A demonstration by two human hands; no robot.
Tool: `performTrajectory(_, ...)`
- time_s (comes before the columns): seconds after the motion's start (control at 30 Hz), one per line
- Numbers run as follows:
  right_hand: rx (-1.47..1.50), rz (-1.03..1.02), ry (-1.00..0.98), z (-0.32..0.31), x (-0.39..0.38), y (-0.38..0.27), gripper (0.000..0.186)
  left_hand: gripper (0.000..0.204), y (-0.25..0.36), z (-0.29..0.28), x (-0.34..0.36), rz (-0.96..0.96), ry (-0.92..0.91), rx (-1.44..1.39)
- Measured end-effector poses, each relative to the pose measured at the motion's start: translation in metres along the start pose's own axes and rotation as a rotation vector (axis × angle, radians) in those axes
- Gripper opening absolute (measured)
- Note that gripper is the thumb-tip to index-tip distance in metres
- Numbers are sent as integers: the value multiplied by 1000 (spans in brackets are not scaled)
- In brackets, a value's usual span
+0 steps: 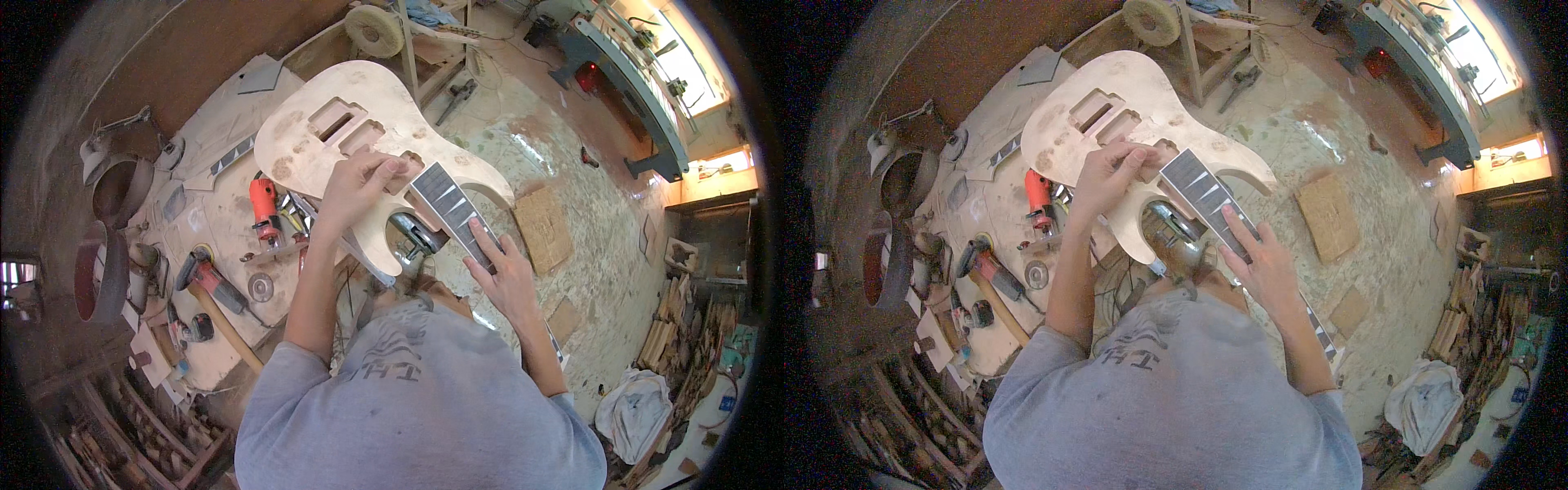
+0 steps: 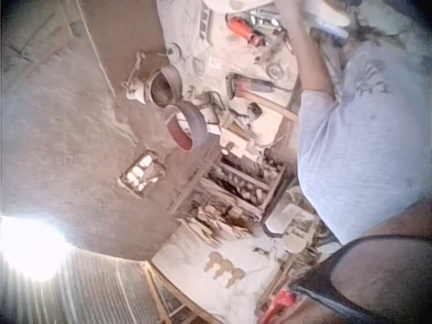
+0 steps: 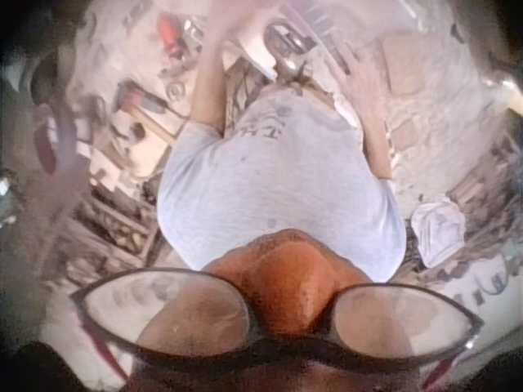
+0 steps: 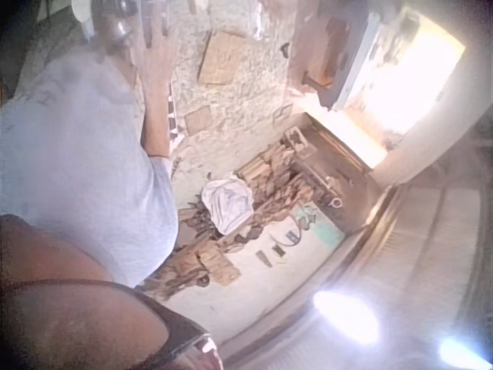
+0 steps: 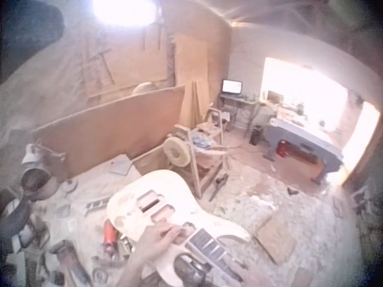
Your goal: The person uses a handheld router to carve out the cavity for a guitar's electronics and then holds the neck against the body to check the fit.
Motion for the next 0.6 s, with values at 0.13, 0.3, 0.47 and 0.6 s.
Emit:
performTrajectory(0.13,-57,-10,-43,2,1,-3,71,28,7,5,0,164,-19,127)
performTrajectory(0.3,-86,-24,-76,-1,4,-8,71,29,4,7,2,166,-62,175)
performTrajectory(0.47,-48,-1,-125,-1,3,-8,73,29,7,7,1,206,-37,168)
performTrajectory(0.6,-46,3,-120,2,6,-8,73,29,16,6,-1,212,-34,186)
Point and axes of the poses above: each hand's wrist, its own x-axis towards the middle knuckle, its own z-axis out of the palm, y = z × x, the point moved 9 cm from there along x, towards the middle knuckle, and after that the axes turned 2 degrees about y, right-handed, at the moved point
